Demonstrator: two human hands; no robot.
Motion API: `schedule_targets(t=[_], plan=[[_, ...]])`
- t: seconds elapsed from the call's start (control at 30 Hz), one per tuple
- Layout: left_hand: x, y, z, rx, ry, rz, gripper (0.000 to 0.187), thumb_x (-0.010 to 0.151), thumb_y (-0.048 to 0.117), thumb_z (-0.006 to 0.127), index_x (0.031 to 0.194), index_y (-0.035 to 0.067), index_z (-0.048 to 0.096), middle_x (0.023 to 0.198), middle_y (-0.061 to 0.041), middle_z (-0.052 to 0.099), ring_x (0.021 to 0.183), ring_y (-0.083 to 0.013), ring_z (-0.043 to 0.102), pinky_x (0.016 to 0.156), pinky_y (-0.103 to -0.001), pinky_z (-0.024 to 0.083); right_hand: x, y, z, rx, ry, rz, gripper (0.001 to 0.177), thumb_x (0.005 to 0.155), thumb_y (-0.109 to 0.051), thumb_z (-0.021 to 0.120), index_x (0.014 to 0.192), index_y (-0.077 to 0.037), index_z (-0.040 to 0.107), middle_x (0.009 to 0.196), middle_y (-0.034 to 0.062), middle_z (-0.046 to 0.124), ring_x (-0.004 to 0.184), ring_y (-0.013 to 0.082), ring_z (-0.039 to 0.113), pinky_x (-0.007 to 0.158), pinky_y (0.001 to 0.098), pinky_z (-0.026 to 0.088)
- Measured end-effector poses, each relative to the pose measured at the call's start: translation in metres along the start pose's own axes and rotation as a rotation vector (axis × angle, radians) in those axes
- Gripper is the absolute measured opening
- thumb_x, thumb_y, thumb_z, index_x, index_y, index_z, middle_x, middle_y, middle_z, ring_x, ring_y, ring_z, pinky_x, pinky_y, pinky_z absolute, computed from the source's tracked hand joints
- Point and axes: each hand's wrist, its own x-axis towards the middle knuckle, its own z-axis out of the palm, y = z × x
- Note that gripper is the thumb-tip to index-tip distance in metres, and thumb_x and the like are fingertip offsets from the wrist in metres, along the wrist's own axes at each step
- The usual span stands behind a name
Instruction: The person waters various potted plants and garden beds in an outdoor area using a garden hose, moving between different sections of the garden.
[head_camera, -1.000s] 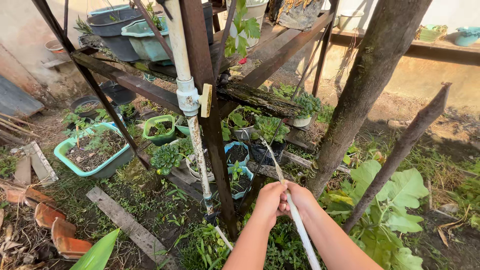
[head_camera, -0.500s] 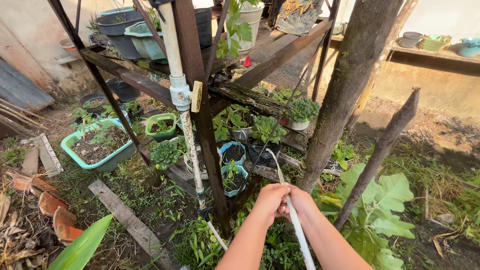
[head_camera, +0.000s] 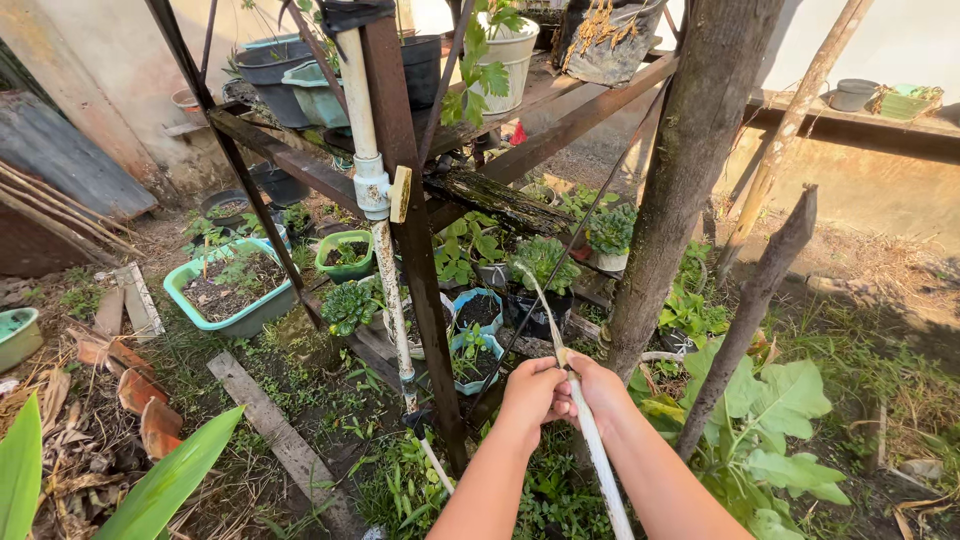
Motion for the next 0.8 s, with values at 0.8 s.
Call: schedule_targets(t=[0.8], plan=[[0.018, 0.047, -0.026, 0.326, 0.114, 0.076, 0.054, 0.087, 0.017, 0.067, 0.138, 0.005, 0.057, 0.111, -0.008, 0.075, 0.093, -0.0211, 0.075, 0.081, -0.040, 0.052, 0.007, -0.025, 0.015, -0.163, 0.027, 0.052, 0.019, 0.106, -0.030, 0.042, 0.117, -0.019, 0.053, 0.059, 0.0039, 0.045, 0.041, 0.0161, 0.034, 0.039, 0.0285, 0.036]])
